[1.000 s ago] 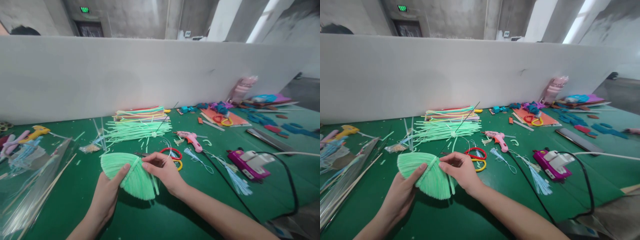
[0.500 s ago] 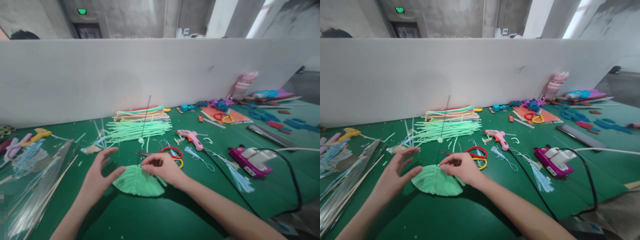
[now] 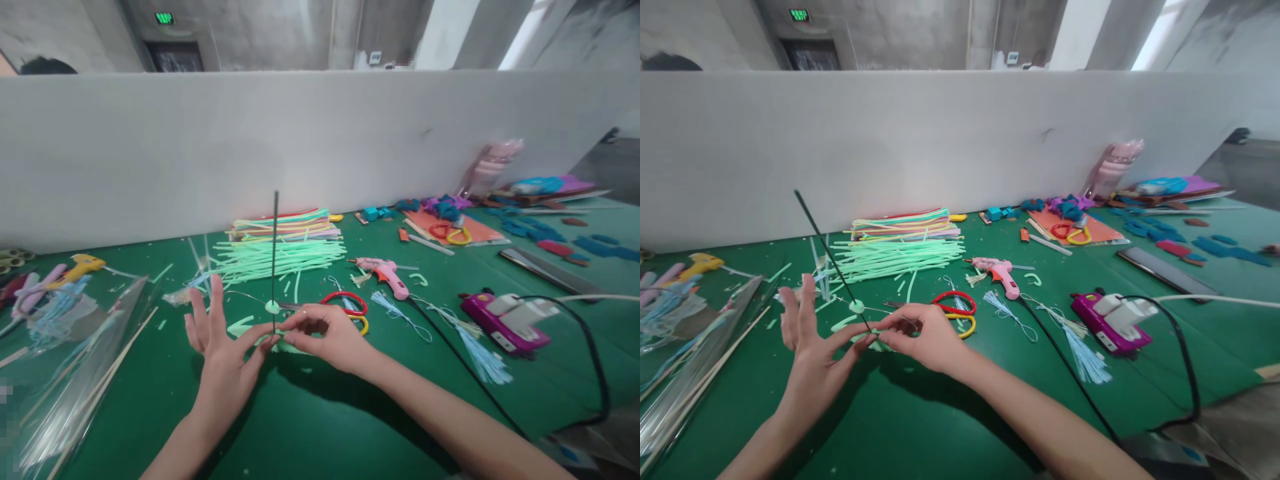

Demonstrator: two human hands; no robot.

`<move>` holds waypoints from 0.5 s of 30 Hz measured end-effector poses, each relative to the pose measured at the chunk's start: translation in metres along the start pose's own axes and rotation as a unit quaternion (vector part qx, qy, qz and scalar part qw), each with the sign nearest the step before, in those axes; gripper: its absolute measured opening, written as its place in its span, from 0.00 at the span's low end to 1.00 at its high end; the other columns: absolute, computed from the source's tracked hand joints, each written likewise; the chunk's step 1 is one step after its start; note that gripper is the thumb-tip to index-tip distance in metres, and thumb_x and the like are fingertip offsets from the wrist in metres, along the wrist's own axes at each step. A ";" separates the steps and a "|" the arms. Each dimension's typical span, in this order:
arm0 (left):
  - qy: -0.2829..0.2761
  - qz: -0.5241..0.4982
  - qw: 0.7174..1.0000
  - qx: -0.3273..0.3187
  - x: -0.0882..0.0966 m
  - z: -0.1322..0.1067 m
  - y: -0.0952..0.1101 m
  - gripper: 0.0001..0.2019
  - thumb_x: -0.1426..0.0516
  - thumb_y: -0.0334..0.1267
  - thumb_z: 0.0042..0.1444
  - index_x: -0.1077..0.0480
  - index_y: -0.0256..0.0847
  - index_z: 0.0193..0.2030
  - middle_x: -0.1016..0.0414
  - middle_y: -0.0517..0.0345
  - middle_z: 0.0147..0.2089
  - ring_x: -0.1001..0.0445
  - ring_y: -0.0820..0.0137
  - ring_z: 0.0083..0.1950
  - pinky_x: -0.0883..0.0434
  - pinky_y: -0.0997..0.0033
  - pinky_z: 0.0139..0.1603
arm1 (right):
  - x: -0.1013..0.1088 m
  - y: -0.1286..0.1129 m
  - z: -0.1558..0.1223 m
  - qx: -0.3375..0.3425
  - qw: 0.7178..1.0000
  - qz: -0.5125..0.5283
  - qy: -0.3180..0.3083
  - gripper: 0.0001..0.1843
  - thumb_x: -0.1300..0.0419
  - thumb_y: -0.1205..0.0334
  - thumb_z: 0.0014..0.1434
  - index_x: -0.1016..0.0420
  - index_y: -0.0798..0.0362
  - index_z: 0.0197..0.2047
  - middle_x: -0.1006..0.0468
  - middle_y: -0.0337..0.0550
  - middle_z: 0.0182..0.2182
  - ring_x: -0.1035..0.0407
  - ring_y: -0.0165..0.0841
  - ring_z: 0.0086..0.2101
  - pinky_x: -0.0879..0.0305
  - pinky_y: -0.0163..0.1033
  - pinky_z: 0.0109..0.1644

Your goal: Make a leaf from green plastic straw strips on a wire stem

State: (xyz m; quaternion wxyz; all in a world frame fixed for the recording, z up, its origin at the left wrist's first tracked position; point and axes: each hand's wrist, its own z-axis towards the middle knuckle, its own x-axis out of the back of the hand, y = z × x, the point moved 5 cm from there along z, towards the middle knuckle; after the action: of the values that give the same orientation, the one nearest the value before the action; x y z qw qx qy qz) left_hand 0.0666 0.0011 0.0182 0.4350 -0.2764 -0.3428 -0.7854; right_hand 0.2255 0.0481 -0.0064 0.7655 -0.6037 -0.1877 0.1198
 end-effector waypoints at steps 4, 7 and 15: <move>-0.007 -0.031 0.999 0.034 -0.006 0.001 -0.005 0.08 0.42 0.36 0.57 0.20 0.50 0.33 0.84 0.84 0.72 0.80 0.39 0.71 0.65 0.30 0.65 | -0.001 -0.008 -0.001 0.085 0.994 -0.074 0.007 0.08 0.37 0.66 0.55 0.20 0.53 0.40 0.27 0.40 0.30 0.34 0.27 0.29 0.37 0.33 0.33; -0.011 -0.048 0.997 0.052 -0.004 0.002 -0.008 0.09 0.42 0.38 0.57 0.20 0.50 0.30 0.82 0.85 0.73 0.79 0.41 0.72 0.63 0.31 0.66 | -0.003 -0.011 -0.002 0.125 0.988 -0.087 0.009 0.08 0.38 0.67 0.56 0.20 0.53 0.40 0.28 0.39 0.29 0.35 0.27 0.28 0.37 0.33 0.32; -0.030 -0.121 0.986 0.111 -0.003 0.005 -0.016 0.08 0.40 0.45 0.54 0.20 0.53 0.27 0.71 0.89 0.73 0.75 0.45 0.73 0.64 0.36 0.69 | -0.004 -0.013 -0.002 0.120 0.988 -0.097 -0.002 0.07 0.38 0.62 0.57 0.19 0.51 0.38 0.25 0.42 0.29 0.35 0.29 0.27 0.36 0.35 0.33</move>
State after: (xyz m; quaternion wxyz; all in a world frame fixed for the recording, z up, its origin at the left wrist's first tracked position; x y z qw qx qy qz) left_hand 0.0549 0.0126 0.0140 0.3542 -0.2060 -0.4714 -0.7810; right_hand 0.2217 0.0417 0.0049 0.8400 -0.4861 -0.2313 0.0684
